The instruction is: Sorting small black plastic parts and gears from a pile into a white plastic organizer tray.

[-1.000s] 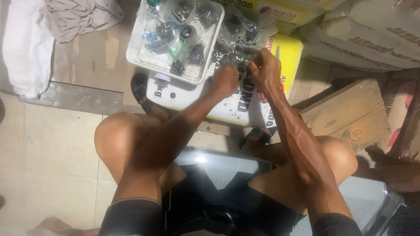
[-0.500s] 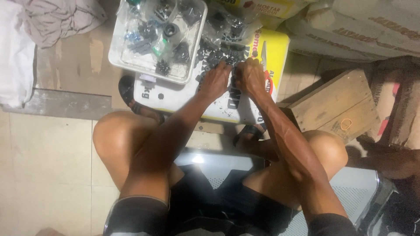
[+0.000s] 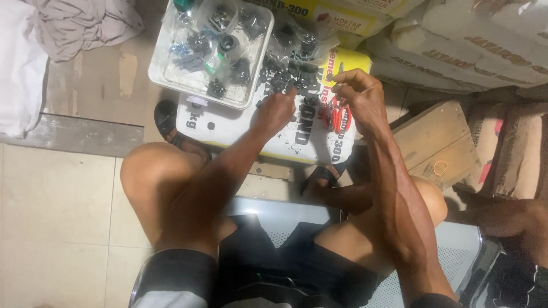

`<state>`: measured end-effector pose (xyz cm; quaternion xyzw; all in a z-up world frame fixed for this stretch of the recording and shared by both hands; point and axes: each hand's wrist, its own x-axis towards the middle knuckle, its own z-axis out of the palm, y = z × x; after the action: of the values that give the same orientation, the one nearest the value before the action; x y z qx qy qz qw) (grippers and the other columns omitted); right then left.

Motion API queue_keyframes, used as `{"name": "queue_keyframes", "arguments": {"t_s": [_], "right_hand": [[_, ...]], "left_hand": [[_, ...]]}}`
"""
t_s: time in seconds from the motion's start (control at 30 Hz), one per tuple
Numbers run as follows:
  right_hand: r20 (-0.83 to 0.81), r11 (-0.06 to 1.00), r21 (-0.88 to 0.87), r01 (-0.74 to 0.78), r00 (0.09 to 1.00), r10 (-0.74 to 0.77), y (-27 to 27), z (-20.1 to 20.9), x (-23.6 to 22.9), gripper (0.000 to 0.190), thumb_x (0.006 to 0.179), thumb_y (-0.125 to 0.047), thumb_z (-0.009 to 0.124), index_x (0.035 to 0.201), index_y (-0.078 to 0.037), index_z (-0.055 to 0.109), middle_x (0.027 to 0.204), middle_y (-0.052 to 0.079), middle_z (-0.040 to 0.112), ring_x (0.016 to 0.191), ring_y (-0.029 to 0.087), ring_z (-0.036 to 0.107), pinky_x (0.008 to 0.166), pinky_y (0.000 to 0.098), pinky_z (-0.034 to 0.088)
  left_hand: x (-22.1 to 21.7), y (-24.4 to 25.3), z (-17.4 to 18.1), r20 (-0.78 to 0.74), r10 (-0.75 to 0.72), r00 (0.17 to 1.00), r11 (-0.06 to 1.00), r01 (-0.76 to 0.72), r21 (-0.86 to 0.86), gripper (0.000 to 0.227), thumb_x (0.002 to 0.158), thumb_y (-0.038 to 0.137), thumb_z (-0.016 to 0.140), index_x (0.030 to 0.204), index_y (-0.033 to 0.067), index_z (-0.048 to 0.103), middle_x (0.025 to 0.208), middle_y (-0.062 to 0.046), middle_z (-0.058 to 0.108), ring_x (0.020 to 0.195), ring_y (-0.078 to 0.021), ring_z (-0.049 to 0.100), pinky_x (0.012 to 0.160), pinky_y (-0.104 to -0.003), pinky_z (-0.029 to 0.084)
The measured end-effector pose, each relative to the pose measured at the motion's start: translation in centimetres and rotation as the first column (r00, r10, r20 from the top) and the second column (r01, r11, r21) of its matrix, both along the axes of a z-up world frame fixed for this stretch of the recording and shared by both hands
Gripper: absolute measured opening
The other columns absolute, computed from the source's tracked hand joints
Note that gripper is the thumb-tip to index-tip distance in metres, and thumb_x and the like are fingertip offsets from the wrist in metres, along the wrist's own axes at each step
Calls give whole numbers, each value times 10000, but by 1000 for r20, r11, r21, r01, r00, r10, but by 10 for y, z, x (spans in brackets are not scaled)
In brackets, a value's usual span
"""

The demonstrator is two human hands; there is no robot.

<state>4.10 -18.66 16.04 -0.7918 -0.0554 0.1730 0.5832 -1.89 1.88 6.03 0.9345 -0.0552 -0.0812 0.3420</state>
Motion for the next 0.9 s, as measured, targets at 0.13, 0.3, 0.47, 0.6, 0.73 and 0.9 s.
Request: {"name": "queue_keyframes", "arguments": {"t_s": [0.13,0.3,0.47,0.6,0.73,0.9], "right_hand": [[-29,998,53,37,999,-35,-2,-10,1,166,958,13,635,1094,2,729,933,153,690,805,157,647,677,282,575],[135,999,-34,-16,991,21,10,-11,10,189,947,36,721,1136,38,727,900,177,700,776,158,636,657,282,555],[52,1000,-29,-4,999,6,14,-16,13,68,978,-44,744,1042,-23,753,818,119,696,688,127,643,610,250,545],[57,998,-67,-15,998,19,19,-13,15,78,961,-43,773,1035,-21,763,794,124,706,642,115,650,576,242,526],[154,999,-52,-1,988,9,20,-13,18,93,1014,-17,711,1097,-9,754,802,125,696,660,130,649,606,249,514],[345,994,-29,-110,932,113,24,-11,18,326,1061,-127,691,1314,-11,522,969,73,617,827,198,683,709,320,633]], "left_hand": [[39,-39,-84,-223,228,948,637,-319,-702,59,943,16,547,944,-14,598,725,-166,631,630,-239,697,523,-361,536],[29,-45,35,-412,170,895,77,-429,-900,220,931,54,623,1094,-77,557,813,-188,680,614,-213,729,559,-298,688],[33,-42,36,-382,214,899,103,-410,-906,215,909,71,664,1044,-86,608,812,-206,693,631,-206,744,571,-310,688],[38,-39,27,-364,221,905,59,-385,-921,296,905,52,718,1131,-114,623,895,-223,707,712,-215,763,631,-297,698],[44,-32,22,-424,267,865,17,-444,-896,222,916,-6,643,1118,-98,634,827,-205,711,678,-222,768,628,-280,692],[62,-24,15,-585,353,730,31,-634,-773,111,978,-69,677,1087,-55,667,841,-204,769,618,-273,770,562,-320,688]]}}
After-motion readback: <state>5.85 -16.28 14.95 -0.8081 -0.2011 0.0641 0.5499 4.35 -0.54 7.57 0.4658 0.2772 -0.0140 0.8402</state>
